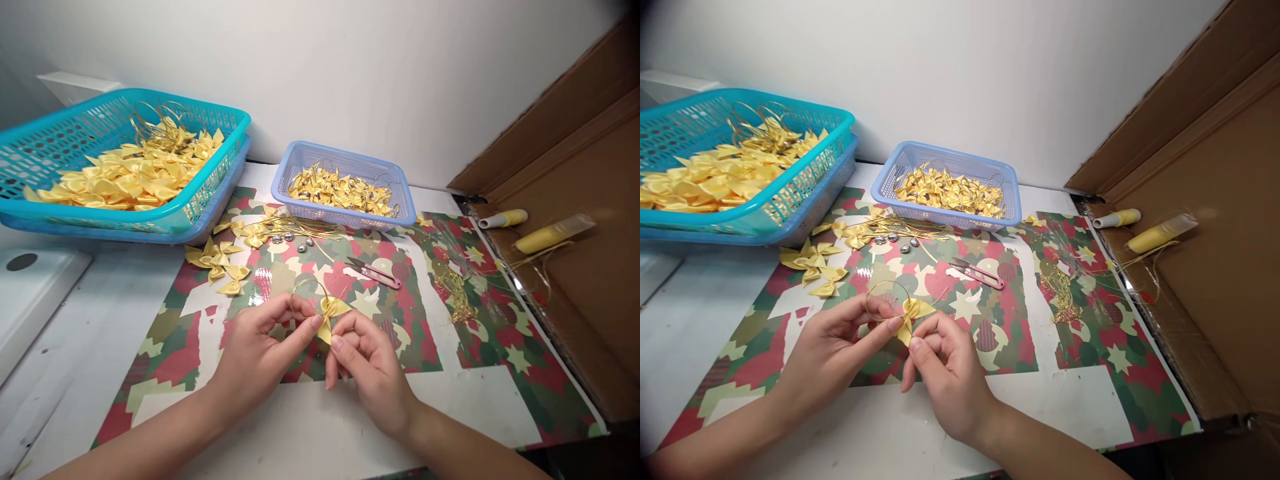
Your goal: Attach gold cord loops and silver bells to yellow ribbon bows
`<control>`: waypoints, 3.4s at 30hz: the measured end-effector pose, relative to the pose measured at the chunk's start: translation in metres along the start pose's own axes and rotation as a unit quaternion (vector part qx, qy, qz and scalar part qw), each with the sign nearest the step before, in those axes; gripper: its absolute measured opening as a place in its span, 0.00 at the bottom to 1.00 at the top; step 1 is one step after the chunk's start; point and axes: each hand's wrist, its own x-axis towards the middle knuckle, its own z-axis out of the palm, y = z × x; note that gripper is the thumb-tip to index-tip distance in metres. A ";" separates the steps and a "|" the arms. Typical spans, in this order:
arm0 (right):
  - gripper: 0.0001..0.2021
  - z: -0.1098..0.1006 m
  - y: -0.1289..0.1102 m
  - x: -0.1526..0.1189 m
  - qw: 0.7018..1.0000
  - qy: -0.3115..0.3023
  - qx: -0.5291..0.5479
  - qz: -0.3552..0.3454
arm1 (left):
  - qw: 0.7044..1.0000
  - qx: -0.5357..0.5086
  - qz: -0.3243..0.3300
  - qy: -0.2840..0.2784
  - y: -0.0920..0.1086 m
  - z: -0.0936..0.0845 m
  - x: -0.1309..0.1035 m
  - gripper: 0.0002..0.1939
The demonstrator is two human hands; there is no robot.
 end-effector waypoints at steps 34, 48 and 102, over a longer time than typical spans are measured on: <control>0.10 0.002 0.006 -0.001 0.994 0.008 -0.067 -0.088 | 1.000 0.007 0.027 0.011 0.002 -0.001 -0.003 0.06; 0.08 0.003 0.009 -0.001 0.982 0.022 -0.125 -0.140 | 0.999 0.021 0.045 0.003 0.003 -0.003 -0.005 0.06; 0.08 0.003 0.003 0.010 0.994 0.089 -0.028 -0.065 | 0.979 -0.163 -0.067 -0.098 0.001 0.000 0.005 0.08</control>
